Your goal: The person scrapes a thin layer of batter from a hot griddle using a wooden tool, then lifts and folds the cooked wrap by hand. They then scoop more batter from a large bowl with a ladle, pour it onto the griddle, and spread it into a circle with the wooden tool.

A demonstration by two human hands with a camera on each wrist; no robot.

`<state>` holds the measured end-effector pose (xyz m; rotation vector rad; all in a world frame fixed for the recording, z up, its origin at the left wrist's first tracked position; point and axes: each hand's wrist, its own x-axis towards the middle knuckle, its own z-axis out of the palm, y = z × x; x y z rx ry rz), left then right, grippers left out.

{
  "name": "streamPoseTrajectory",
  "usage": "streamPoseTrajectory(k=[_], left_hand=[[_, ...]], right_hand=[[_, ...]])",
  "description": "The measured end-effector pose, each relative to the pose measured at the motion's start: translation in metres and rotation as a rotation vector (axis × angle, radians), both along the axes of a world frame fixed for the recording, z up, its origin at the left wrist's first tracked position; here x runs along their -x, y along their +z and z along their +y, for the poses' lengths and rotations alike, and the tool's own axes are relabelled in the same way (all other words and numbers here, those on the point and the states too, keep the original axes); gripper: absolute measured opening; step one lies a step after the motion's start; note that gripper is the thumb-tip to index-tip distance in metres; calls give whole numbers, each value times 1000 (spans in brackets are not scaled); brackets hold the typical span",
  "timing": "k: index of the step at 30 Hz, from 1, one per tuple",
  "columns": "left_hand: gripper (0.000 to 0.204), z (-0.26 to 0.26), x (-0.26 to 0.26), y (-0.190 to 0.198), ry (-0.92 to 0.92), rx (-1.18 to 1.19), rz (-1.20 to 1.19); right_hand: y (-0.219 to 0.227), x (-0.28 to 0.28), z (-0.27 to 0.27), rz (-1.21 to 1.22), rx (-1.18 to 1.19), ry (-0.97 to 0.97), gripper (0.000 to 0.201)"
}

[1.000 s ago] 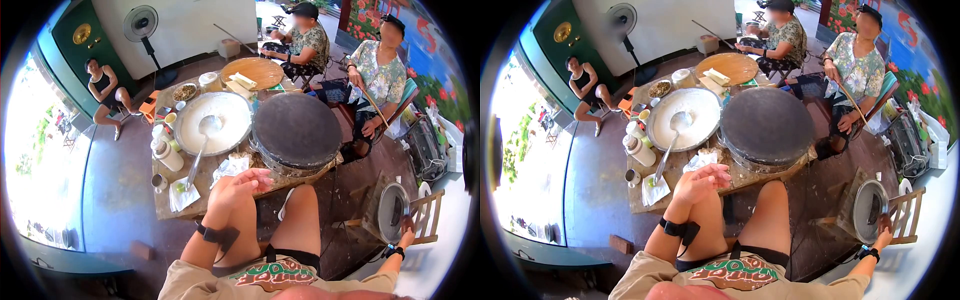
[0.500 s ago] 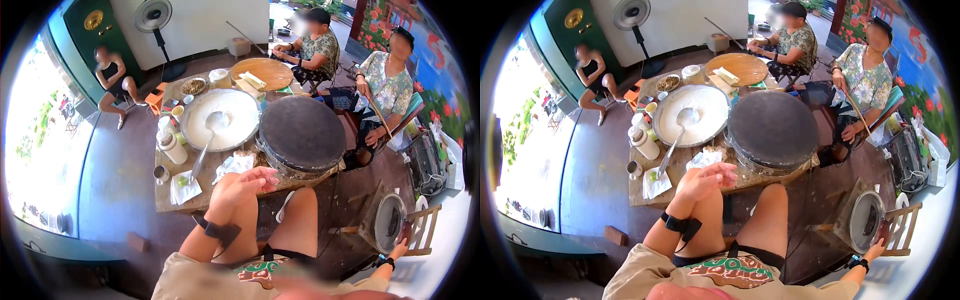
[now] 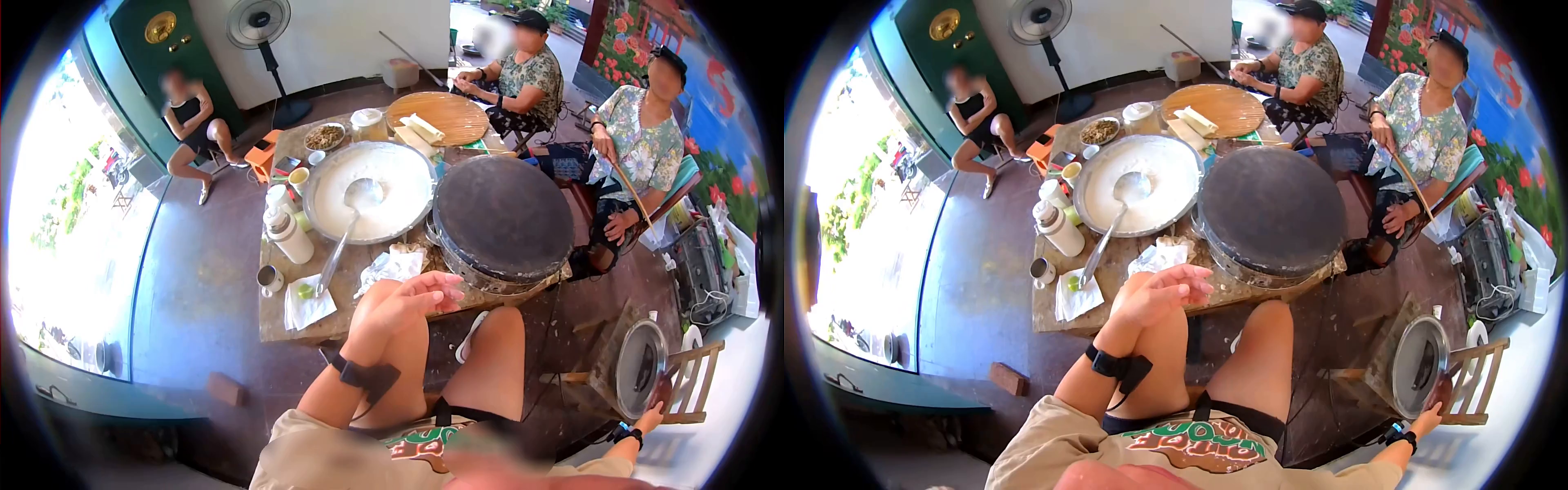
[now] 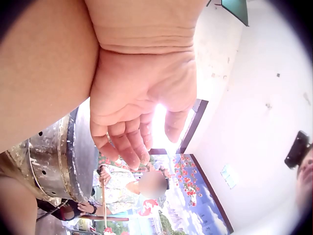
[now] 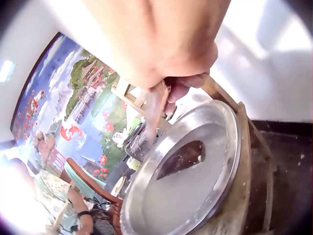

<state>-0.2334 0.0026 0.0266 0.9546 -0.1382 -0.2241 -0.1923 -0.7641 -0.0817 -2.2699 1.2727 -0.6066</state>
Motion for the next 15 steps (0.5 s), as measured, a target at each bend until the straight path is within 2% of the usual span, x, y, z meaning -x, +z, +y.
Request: streamPoseTrajectory(k=[1,4,7,8,11,12,13,15], left_hand=[[44,1,1,0,0,-7,2],[44,1,0,3,-5,-13,-2],[44,0,1,5,-4,-4,6],[44,-1,1,5,-4,2,10],[44,0,2,6,14,11,11],[44,-1,4,7,9,15,20],[44,-2,3,7,10,24,14],[43,-2,2,5,10,46,-2]], right_hand=[[-5,3,-4,36,-11,1,64],[-8,3,-6,-56,51,-25,63],[3,6,2,44,0,33,58],[1,6,2,-68,-27,31,57],[7,1,5,-85,-136,34,57],[16,7,21,28,-16,66,62],[-1,3,1,40,77,0,63],[-4,2,4,-103,77,-101,63]])
